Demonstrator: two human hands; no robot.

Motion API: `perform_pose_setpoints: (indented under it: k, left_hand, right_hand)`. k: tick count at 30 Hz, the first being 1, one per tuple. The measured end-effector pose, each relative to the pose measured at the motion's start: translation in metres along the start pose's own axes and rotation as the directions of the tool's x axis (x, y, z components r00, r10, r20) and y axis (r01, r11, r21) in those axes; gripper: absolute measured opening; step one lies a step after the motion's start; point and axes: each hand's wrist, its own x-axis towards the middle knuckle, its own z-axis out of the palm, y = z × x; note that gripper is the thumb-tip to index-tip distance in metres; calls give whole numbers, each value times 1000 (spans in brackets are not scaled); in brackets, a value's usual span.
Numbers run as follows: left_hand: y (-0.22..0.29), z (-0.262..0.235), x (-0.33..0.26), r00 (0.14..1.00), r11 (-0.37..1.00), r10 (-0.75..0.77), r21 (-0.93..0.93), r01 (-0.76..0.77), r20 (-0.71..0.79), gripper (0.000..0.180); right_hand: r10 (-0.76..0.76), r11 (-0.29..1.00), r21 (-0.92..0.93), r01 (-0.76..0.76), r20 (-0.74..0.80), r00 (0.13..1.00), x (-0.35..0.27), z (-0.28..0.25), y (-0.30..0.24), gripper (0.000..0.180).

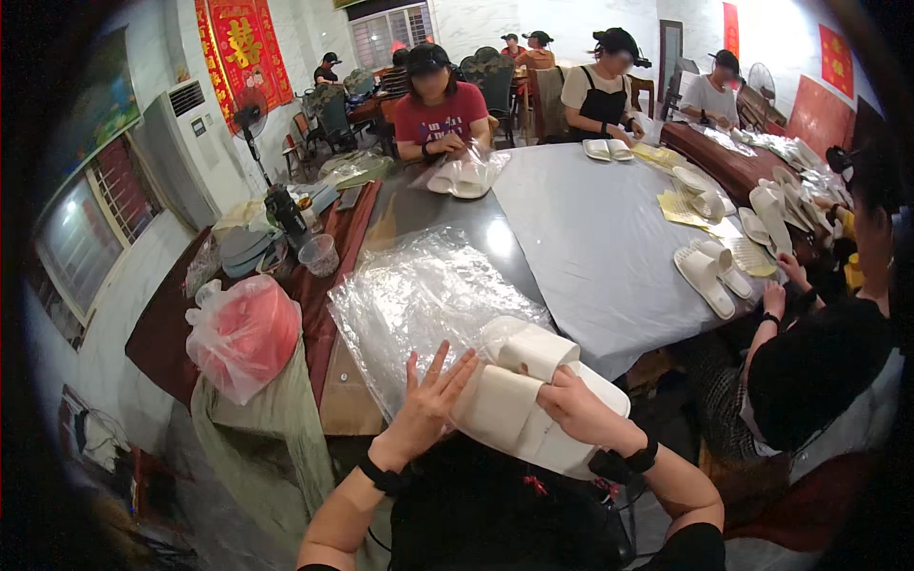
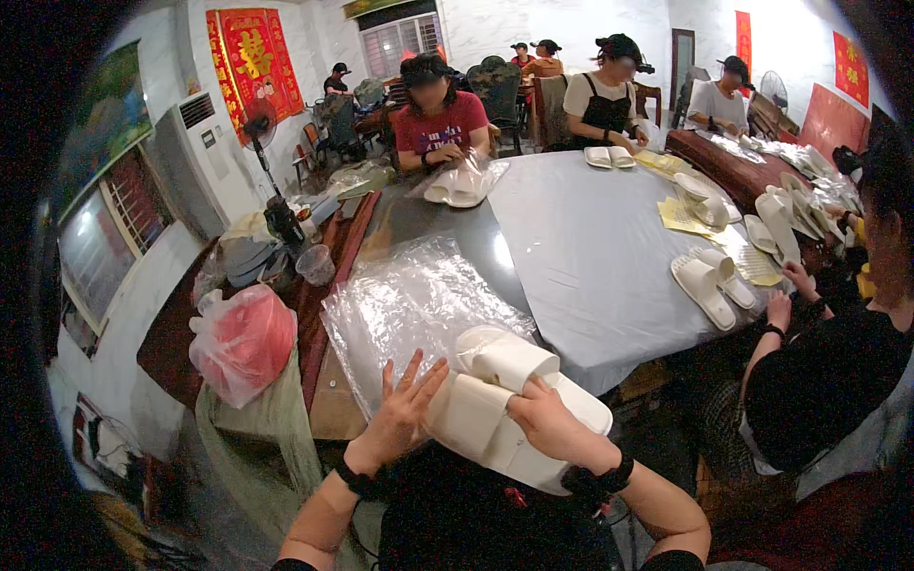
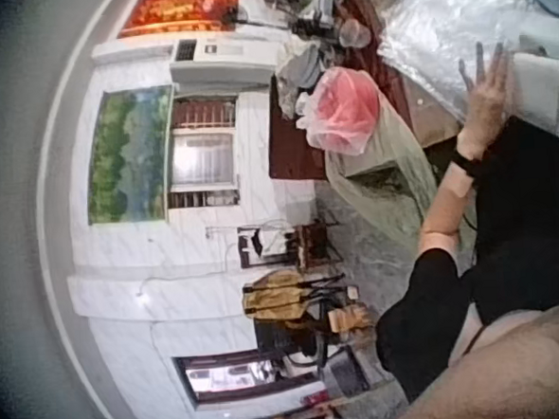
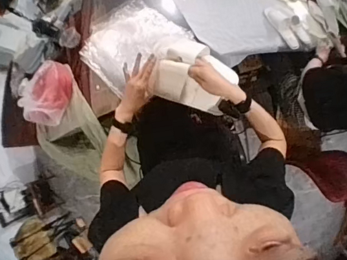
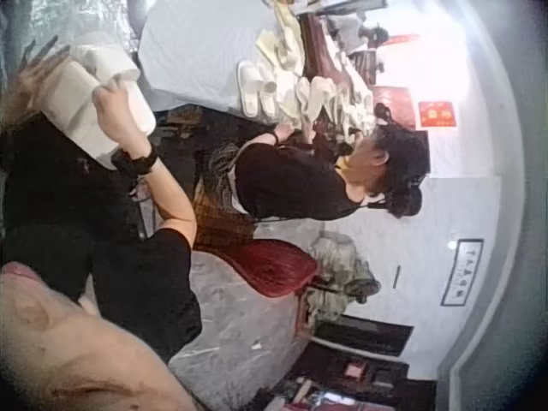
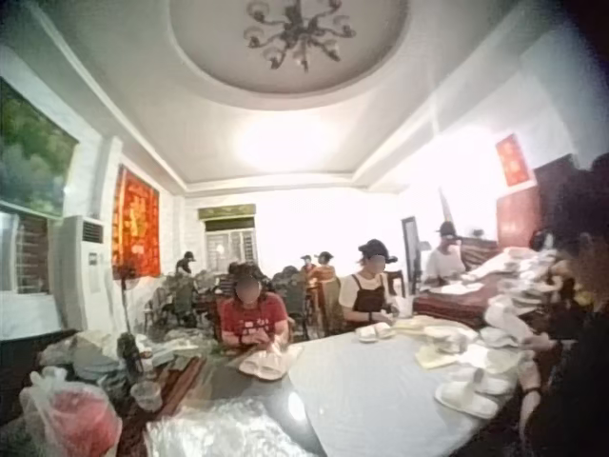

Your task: The person is putting pairs of white slippers into plastic bags and then into a large sack.

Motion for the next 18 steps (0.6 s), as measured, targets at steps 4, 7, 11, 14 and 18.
perform_pose_setpoints:
  k: [4, 7, 11, 14, 18]
  left_hand:
    - [-5, 4, -8, 997, 1000, -21, 22, 20, 69, 96]
    - [2, 4, -5, 995, 999, -20, -48, 25, 94, 101]
    - [16, 14, -2, 997, 998, 35, -55, -32, 66, 99]
    - [30, 28, -1, 992, 990, 122, -74, -121, 12, 87]
    - [39, 30, -2, 978, 982, 179, -36, -183, -103, 69]
  right_hand:
    - [75, 997, 22, -75, 1, 997, -7, -2, 8, 10]
    - [67, 995, 72, -65, -24, 997, -6, -1, 4, 11]
    - [14, 995, 96, -8, -69, 998, -1, 11, 3, 18]
    - [57, 996, 71, -54, -48, 997, 7, 18, 1, 16]
    - [64, 998, -4, -65, -125, 990, 9, 20, -14, 12]
